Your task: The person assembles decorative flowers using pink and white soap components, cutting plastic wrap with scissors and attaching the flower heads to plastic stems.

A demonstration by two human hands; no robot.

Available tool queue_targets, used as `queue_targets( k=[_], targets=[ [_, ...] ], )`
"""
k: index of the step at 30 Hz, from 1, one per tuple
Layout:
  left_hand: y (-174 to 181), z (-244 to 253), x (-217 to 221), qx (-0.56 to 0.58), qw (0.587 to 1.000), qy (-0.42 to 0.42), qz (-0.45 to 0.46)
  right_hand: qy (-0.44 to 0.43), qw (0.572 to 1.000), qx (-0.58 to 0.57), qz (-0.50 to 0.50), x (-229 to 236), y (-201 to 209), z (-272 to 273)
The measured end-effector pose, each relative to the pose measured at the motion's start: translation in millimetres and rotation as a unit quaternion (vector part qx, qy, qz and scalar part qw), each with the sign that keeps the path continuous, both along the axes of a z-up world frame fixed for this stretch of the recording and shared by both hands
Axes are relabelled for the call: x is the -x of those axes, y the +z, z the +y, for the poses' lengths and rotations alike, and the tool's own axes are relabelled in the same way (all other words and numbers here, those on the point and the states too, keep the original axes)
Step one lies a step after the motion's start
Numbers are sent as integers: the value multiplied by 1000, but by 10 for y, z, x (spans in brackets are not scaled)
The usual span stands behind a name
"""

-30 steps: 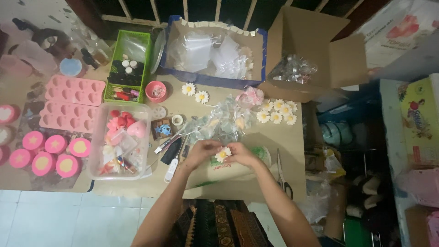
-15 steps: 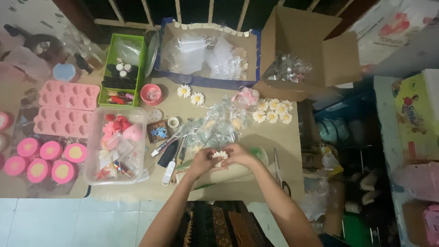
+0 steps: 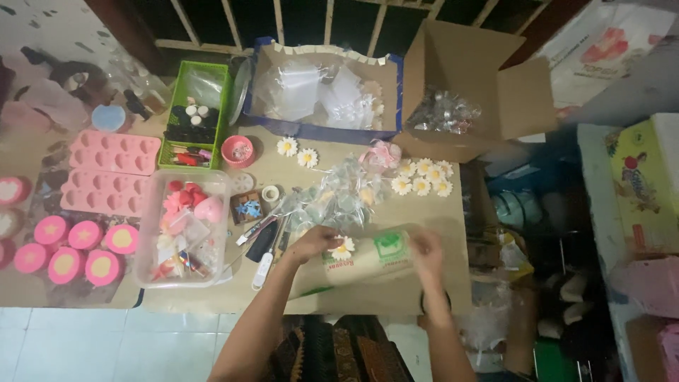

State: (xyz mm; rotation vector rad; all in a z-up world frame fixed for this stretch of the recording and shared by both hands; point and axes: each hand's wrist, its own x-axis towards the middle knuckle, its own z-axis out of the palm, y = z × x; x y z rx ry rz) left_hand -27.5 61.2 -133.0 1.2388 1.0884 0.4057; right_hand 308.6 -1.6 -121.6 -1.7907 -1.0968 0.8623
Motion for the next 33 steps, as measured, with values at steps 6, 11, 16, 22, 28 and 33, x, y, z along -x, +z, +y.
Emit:
queue_targets(
  k=[6,11,16,22,28,33],
  targets=[
    [34,109,35,0,1000,5,31,-51,945,178,-271,-525,-121,-1158],
    [40,169,53,67,997,24,9,46,930,197,-308,-310,306,-1258],
    [-99,166,23,96,994,41,-35,209,873,258,-356,-594,420,-1244],
    [13,213,68,107,991,18,-84,117,972,139,-148,-962,895,-806],
    [352,195,55,150,984,-42,-82,390,766,126,-495,-311,2264,-49],
    [296,161,68,136,983,-48,-116,498,688,41,-526,-185,2272,315]
  ],
)
